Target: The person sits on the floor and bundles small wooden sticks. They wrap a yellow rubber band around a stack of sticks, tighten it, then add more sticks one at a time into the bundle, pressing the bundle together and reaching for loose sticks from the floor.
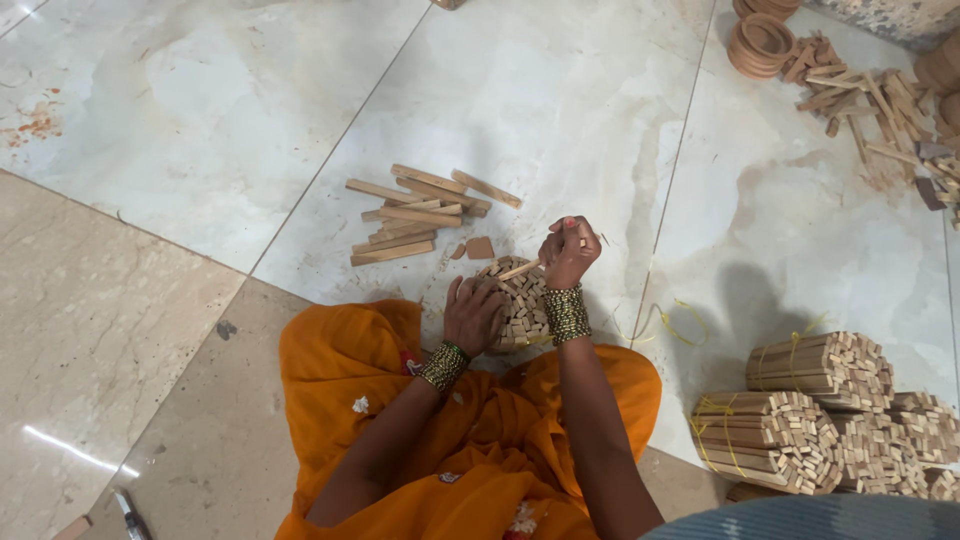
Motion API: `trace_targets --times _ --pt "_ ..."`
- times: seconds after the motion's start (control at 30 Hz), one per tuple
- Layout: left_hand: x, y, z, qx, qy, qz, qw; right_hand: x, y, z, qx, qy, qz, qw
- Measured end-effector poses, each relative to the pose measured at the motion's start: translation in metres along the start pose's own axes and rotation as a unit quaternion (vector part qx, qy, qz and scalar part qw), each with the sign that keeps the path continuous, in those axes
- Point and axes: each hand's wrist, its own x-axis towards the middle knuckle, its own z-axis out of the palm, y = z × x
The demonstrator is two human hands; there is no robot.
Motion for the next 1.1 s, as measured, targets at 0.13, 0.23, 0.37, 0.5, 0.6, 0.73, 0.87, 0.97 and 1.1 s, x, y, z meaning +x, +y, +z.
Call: trace_targets --times 0.13,0.23,0.37,0.5,0.6,0.73,0.87,0.97,1.1 --pt "0.001 0.0 0.002 -0.001 -0.017 -0.002 1.0 0.003 0.006 -0.005 0.021 0.005 -0.009 1.0" --pt "0.001 0.0 0.002 -0.001 -0.048 -0.022 0.999 0.003 0.011 0.001 -0.018 -0.015 -0.041 0.999" --pt "0.001 0.002 0.0 0.015 -0.063 -0.009 0.998 -0.006 0.01 0.01 -0.063 -0.085 -0.012 0.994" --pt "0.0 0.011 -0.002 0.041 -0.078 -0.041 0.995 -0.011 0.002 0.013 -0.089 -0.104 -0.014 0.991" --pt "0.001 0.016 -0.005 0.024 -0.086 -0.067 0.994 -0.01 -0.002 0.011 -0.074 -0.091 -0.013 0.993" --pt "0.004 0.016 -0.009 0.021 -0.064 -0.061 0.996 -0.008 0.002 0.009 -0.074 -0.093 -0.004 0.993" --pt "0.004 0.013 -0.007 0.042 -0.052 -0.053 0.996 -0.012 0.011 0.012 -0.135 -0.155 -0.06 0.977" --pt "0.002 0.011 -0.003 0.043 -0.075 -0.063 0.994 -0.015 0.016 0.018 -0.139 -0.217 -0.036 0.966" --pt "-0.001 0.006 0.001 0.046 -0.074 -0.051 0.995 -0.009 0.024 0.032 -0.173 -0.105 -0.079 0.976"
